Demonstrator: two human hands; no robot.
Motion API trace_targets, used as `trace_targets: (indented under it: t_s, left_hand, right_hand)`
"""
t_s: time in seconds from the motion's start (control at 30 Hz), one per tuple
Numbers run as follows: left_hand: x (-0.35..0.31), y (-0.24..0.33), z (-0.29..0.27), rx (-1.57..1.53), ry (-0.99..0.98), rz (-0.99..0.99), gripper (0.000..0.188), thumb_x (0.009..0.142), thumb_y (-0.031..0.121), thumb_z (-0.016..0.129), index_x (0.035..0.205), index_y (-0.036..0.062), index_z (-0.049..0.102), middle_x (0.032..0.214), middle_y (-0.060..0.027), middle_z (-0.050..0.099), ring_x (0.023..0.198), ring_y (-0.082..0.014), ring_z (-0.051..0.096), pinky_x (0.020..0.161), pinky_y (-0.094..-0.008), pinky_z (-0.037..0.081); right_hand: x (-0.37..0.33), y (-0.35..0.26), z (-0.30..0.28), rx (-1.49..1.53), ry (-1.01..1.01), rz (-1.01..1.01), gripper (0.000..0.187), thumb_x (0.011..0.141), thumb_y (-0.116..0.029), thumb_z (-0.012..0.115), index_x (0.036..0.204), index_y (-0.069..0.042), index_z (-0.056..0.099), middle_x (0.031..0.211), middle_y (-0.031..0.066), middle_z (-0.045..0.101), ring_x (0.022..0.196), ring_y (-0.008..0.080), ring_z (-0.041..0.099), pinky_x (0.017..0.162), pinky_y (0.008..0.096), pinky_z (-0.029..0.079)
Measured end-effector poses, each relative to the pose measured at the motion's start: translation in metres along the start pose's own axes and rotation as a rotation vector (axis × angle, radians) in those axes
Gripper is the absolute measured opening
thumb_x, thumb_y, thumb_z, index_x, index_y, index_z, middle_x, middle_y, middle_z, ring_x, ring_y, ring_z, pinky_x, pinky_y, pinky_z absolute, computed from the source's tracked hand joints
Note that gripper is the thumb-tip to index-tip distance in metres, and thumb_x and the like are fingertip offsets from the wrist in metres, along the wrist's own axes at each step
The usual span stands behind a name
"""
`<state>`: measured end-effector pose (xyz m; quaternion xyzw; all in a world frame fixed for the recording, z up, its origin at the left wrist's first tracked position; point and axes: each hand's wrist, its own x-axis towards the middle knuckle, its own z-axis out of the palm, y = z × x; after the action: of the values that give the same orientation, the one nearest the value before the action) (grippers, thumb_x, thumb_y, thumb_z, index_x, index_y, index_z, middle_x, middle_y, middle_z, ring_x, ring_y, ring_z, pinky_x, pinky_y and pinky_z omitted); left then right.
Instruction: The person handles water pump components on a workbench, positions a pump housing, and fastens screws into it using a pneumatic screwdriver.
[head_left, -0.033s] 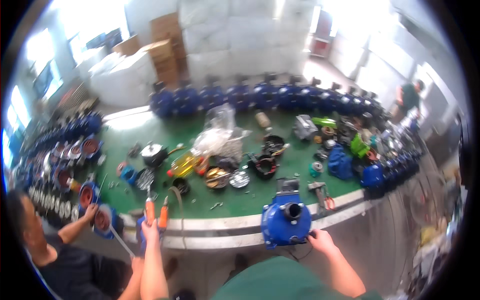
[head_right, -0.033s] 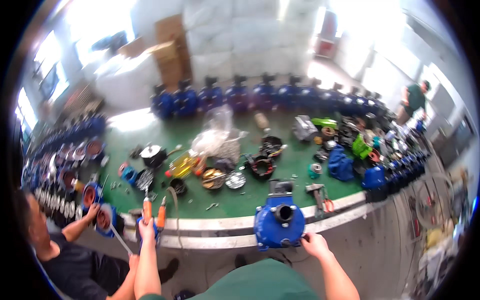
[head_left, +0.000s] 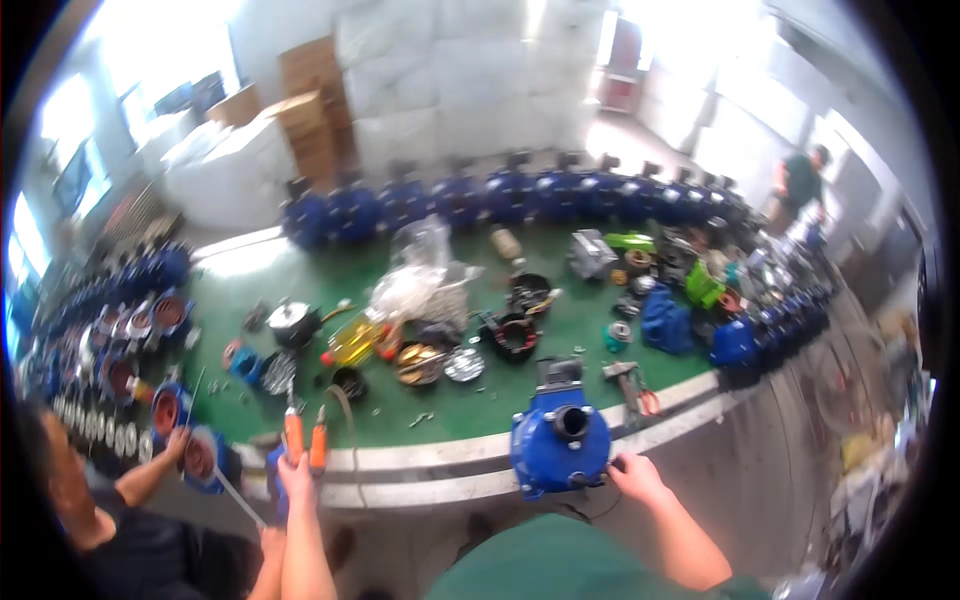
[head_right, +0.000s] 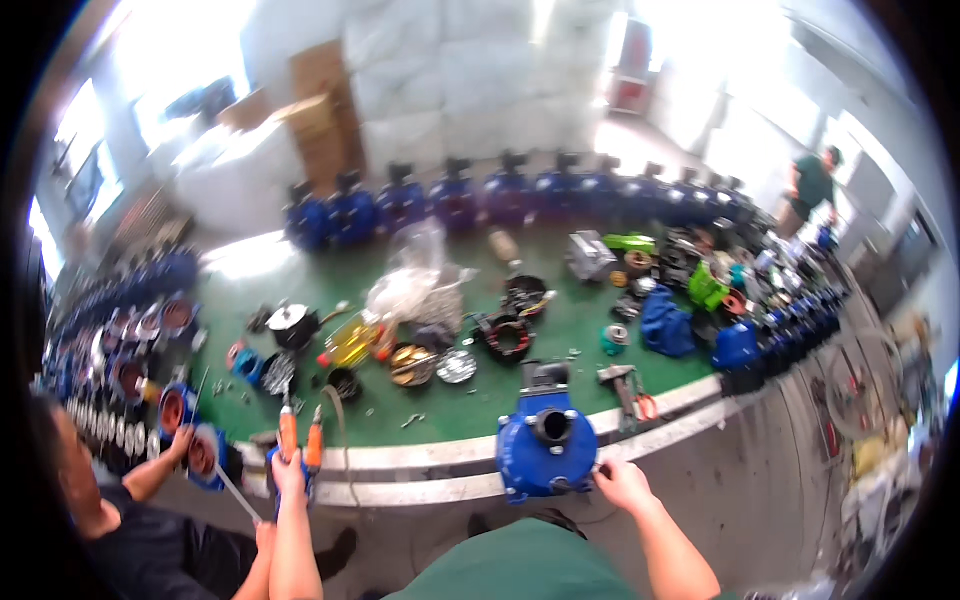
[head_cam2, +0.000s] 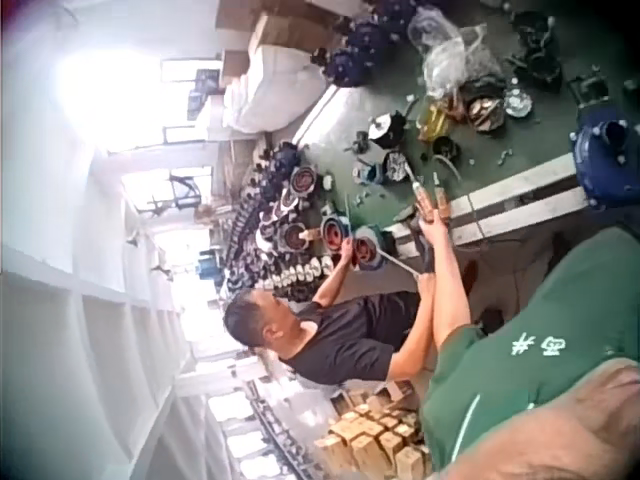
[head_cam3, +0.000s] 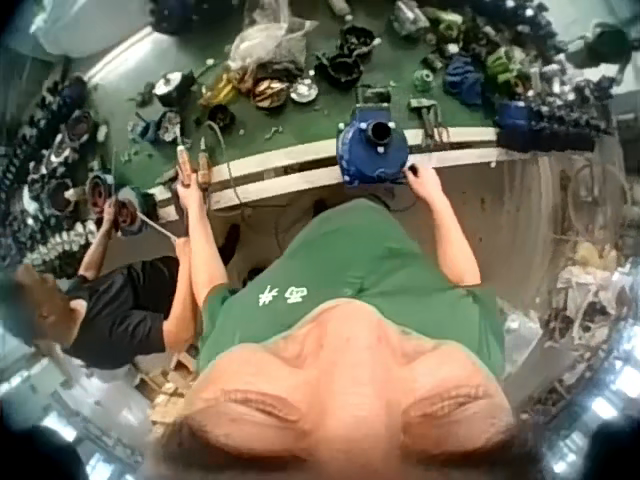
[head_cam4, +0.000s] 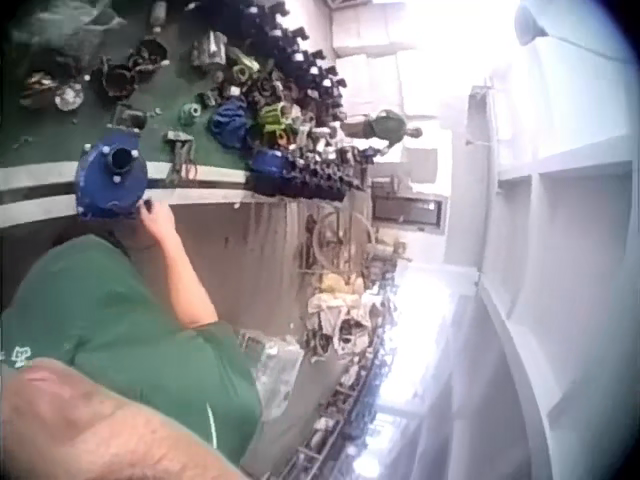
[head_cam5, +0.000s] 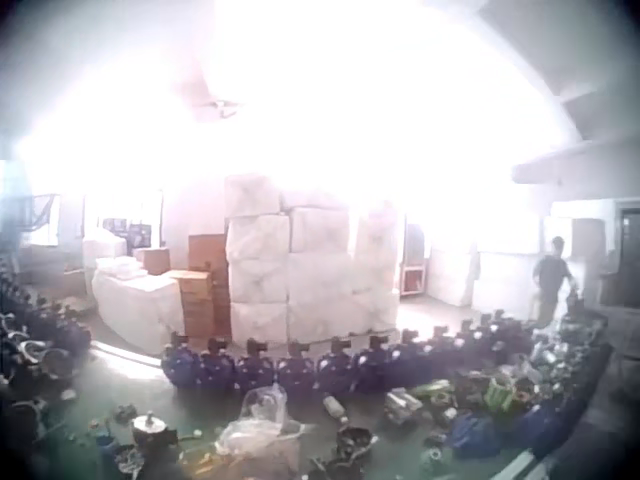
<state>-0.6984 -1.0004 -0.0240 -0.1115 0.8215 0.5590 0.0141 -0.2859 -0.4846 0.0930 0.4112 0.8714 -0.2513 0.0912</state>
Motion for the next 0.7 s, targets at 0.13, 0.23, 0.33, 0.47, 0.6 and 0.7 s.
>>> trace_targets:
  t_s: [0.13,0.23,0.33,0.47,0.6,0.7]
  left_hand:
    - [-0.062,0.056,-0.001,-0.158,-0.171,0.184,0.034,0.091,0.006,0.066,0.122,-0.001,0.053,0.103,-0.0049,0.063,0.093,-0.0129,0.06,0.082,-0.0278,0.05]
    - [-0.087,0.066,0.015,-0.147,-0.31,0.254,0.034,0.089,0.001,0.064,0.12,-0.0014,0.052,0.099,-0.0031,0.063,0.083,-0.0089,0.059,0.071,-0.024,0.048]
    - [-0.142,0.128,0.039,-0.151,-0.517,0.262,0.038,0.094,0.011,0.069,0.128,-0.001,0.056,0.113,-0.013,0.068,0.101,-0.019,0.065,0.086,-0.0316,0.051]
    - [-0.192,0.17,0.068,-0.007,-0.594,0.276,0.042,0.095,0.005,0.068,0.132,-0.0019,0.05,0.115,-0.0116,0.066,0.101,-0.0175,0.063,0.085,-0.0282,0.05]
    - [-0.247,0.211,0.105,-0.047,-0.658,0.363,0.044,0.095,0.007,0.068,0.134,-0.002,0.05,0.113,-0.012,0.067,0.098,-0.0189,0.064,0.083,-0.03,0.051]
    - [-0.287,0.236,0.131,0.054,-0.635,0.393,0.043,0.096,0.008,0.065,0.135,0.0002,0.05,0.112,-0.0124,0.067,0.096,-0.0211,0.065,0.082,-0.0326,0.052]
  right_hand:
    - [0.004,-0.002,-0.03,0.14,0.138,-0.181,0.033,0.089,-0.035,0.066,0.107,-0.007,0.071,0.091,0.0156,0.073,0.089,0.034,0.071,0.078,0.0435,0.055]
    - [0.022,0.016,-0.058,0.221,0.174,-0.321,0.04,0.088,-0.032,0.068,0.12,-0.009,0.066,0.087,0.0114,0.073,0.083,0.0308,0.071,0.076,0.0432,0.056]
    - [0.054,0.023,-0.122,0.12,0.179,-0.332,0.053,0.088,-0.03,0.064,0.135,-0.008,0.055,0.087,0.0161,0.072,0.085,0.0327,0.071,0.08,0.0452,0.055]
    - [0.128,0.046,-0.235,-0.005,0.321,-0.193,0.077,0.085,-0.031,0.062,0.152,-0.007,0.032,0.106,0.0276,0.069,0.1,0.0404,0.069,0.089,0.0481,0.055]
    - [0.193,0.073,-0.352,0.187,0.626,-0.093,0.082,0.083,-0.028,0.062,0.151,0.003,0.03,0.12,0.0348,0.062,0.116,0.0419,0.061,0.101,0.0473,0.048]
    - [0.217,0.102,-0.393,0.512,0.804,-0.109,0.07,0.084,-0.027,0.061,0.143,0.004,0.043,0.124,0.0325,0.062,0.119,0.0426,0.06,0.105,0.0455,0.046]
